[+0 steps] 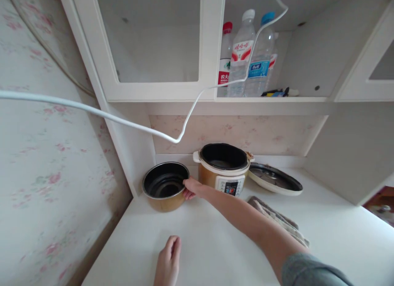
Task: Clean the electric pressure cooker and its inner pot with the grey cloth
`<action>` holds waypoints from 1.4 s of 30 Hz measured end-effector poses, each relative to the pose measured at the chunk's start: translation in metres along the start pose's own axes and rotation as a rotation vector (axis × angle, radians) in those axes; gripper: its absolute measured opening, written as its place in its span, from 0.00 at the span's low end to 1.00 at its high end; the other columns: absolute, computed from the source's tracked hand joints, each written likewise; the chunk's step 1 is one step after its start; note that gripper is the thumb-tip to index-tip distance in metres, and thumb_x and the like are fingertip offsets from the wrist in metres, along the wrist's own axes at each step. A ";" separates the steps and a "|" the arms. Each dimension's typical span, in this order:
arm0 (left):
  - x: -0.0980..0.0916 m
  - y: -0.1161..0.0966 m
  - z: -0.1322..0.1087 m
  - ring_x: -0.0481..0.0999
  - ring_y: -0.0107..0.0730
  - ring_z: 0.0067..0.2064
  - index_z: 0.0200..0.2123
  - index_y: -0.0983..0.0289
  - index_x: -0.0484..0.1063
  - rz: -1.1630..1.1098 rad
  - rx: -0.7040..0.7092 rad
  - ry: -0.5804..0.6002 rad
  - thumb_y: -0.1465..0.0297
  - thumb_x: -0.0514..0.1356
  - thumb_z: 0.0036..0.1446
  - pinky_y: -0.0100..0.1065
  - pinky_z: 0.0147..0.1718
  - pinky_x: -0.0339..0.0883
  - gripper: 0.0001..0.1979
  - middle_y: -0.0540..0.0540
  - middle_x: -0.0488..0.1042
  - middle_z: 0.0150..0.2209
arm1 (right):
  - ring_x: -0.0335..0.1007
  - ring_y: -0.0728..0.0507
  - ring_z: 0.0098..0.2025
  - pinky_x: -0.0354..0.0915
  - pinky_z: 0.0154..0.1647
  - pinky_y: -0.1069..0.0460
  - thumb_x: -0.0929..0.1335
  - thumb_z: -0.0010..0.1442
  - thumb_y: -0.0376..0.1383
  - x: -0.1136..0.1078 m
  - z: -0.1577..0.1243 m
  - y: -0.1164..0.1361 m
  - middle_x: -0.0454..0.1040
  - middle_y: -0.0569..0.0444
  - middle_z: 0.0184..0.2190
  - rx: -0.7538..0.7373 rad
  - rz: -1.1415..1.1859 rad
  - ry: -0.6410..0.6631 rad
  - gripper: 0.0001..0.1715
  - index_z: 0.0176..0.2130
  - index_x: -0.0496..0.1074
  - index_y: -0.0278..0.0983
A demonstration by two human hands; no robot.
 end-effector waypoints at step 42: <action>0.027 -0.008 -0.003 0.76 0.27 0.25 0.30 0.58 0.69 0.460 0.332 0.090 0.64 0.47 0.63 0.22 0.24 0.62 0.14 0.48 0.75 0.23 | 0.62 0.52 0.14 0.73 0.26 0.49 0.62 0.57 0.27 -0.274 -0.145 0.048 0.71 0.52 0.16 -0.237 0.502 -0.564 0.06 0.28 0.66 0.31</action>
Point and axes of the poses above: each hand's wrist, its own z-axis towards the middle knuckle, its own x-axis out of the palm, y = z × x, the point moved 6 cm from there along z, towards the middle knuckle
